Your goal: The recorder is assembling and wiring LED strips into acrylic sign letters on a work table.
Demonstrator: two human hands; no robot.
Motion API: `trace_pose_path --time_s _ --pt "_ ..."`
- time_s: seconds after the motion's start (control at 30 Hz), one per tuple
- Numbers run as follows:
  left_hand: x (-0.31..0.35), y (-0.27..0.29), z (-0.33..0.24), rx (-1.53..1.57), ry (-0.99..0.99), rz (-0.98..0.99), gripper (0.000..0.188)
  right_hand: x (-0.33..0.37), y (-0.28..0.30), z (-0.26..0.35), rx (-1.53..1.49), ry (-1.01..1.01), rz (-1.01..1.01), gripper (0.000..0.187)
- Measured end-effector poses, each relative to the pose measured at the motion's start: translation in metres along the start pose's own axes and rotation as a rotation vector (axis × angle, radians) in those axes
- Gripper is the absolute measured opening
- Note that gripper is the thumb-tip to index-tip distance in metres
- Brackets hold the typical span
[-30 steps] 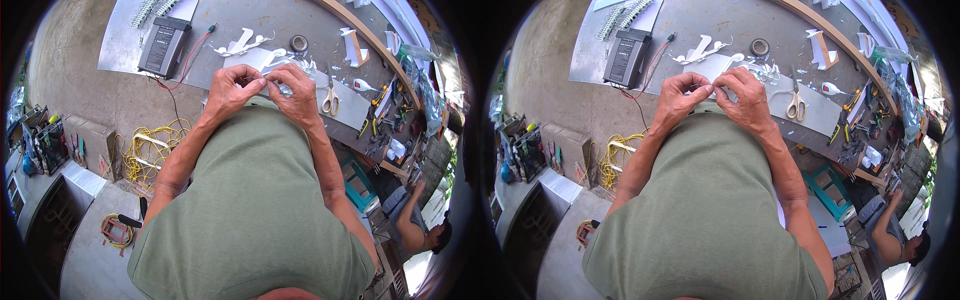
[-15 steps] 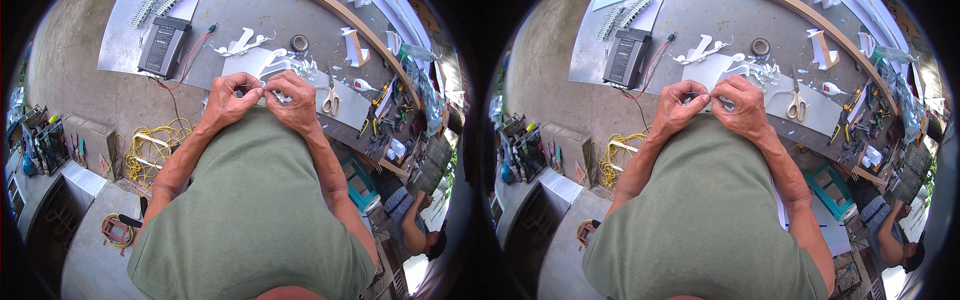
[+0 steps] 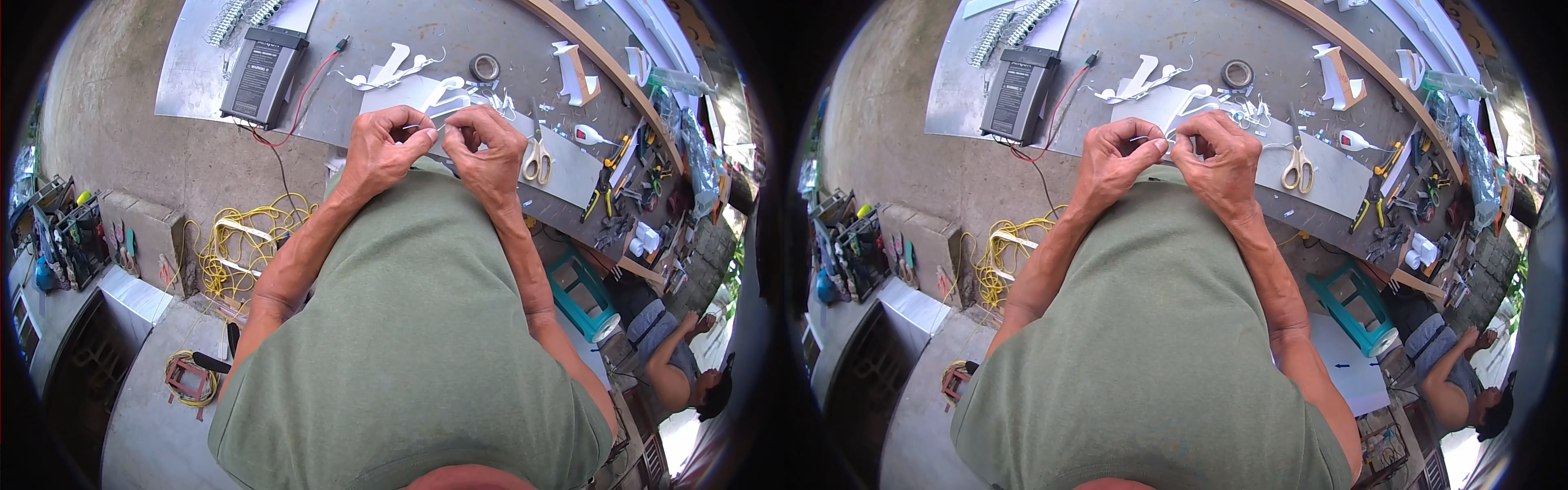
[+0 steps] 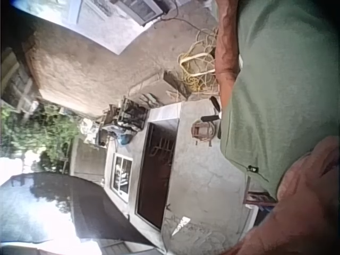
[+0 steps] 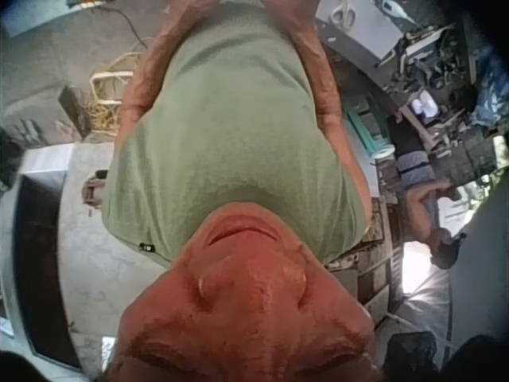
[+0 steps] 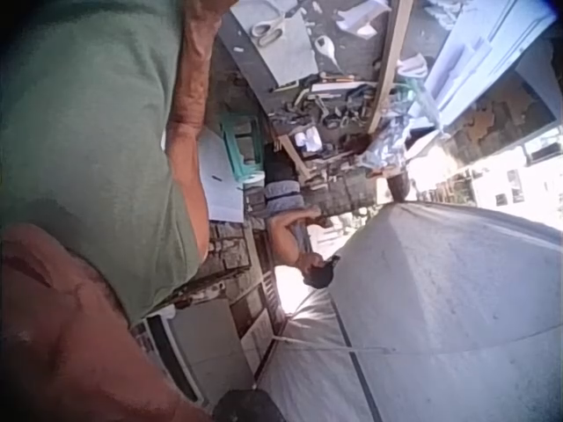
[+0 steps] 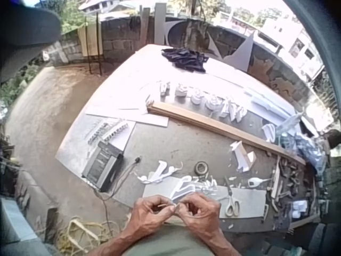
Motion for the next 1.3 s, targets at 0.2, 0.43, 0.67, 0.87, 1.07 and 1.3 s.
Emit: trace_pose_path --time_s 0.2,0.43,0.67,0.87,1.07,1.3 --pt "0.017 0.017 0.008 0.164 0.157 -0.025 0.014 -0.022 0.109 -0.069 0.269 -0.265 -0.425 0.013" --pt "0.004 0.01 -0.006 0.215 0.117 0.066 0.081 -0.015 0.06 -0.045 0.063 -0.19 0.031 0.017" --pt "0.006 0.001 -0.01 0.25 0.067 0.252 0.108 0.0 -0.009 0.015 -0.1 0.263 0.571 0.042" --pt "0.01 -0.002 -0.007 0.284 0.093 0.279 0.11 0.001 -0.02 0.021 0.002 0.333 0.579 0.033" --pt "0.012 0.0 -0.005 0.267 0.104 0.3 0.093 0.002 -0.02 0.02 0.0 0.404 0.611 0.015" --pt "0.008 0.003 -0.005 0.121 0.138 0.286 0.045 0.003 -0.016 0.016 0.062 0.347 0.591 0.016"
Point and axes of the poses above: each hand's wrist, its own x-axis away from the middle knuckle, its own y-axis out of the back of the hand, z = x × y, the point moved 8 cm from there along -x, towards the middle knuckle, and after that the axes turned 12 degrees about -y, right-handed, at the moved point
